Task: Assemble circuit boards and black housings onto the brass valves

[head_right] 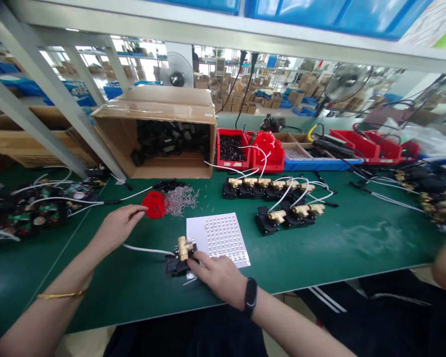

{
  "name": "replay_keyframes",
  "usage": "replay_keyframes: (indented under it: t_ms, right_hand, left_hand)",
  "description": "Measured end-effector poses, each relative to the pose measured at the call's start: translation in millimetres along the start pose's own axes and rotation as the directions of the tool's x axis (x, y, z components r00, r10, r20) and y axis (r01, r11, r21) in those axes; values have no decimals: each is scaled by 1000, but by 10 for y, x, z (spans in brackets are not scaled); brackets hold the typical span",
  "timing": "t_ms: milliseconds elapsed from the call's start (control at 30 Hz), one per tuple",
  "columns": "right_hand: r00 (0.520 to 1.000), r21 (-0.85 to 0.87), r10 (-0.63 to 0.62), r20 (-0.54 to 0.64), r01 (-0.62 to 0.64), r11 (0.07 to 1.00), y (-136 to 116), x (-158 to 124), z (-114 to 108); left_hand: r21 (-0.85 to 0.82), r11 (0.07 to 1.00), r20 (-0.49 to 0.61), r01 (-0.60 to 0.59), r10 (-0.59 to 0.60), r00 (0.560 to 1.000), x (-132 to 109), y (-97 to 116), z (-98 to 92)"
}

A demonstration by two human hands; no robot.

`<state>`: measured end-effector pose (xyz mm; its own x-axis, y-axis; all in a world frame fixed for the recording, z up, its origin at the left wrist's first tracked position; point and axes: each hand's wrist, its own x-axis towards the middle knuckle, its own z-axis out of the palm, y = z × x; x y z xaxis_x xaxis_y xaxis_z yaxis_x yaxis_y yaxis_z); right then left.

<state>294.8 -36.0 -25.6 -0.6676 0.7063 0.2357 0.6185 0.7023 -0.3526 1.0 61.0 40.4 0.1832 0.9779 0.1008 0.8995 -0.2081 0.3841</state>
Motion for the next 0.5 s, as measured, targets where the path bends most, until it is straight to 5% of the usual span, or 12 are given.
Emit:
replay_keyframes:
  t_ms: [67,167,233,367,500]
  right_hand:
    - [954,119,289,-81,-279,953,158,105,-74]
    - [689,167,714,-125,-695,700,531,458,-183]
    - [586,123,802,-113,-793,597,749,707,-223]
    - [500,66,859,-112,-859,508,890,1001,-177]
    - [501,38,860,-99,-862,506,828,1097,-76]
  left_hand:
    - [-47,994,67,-101,104,992,220,180,105]
    - [-117,964,174,-238,255,951,616,500,355]
    - [-126,946,206,-299,320,925,831,687,563]
    - [-117,922,263,-370,388,883,1035,881,927]
    - [-156,913,222,-377,404,887,1055,965,1007]
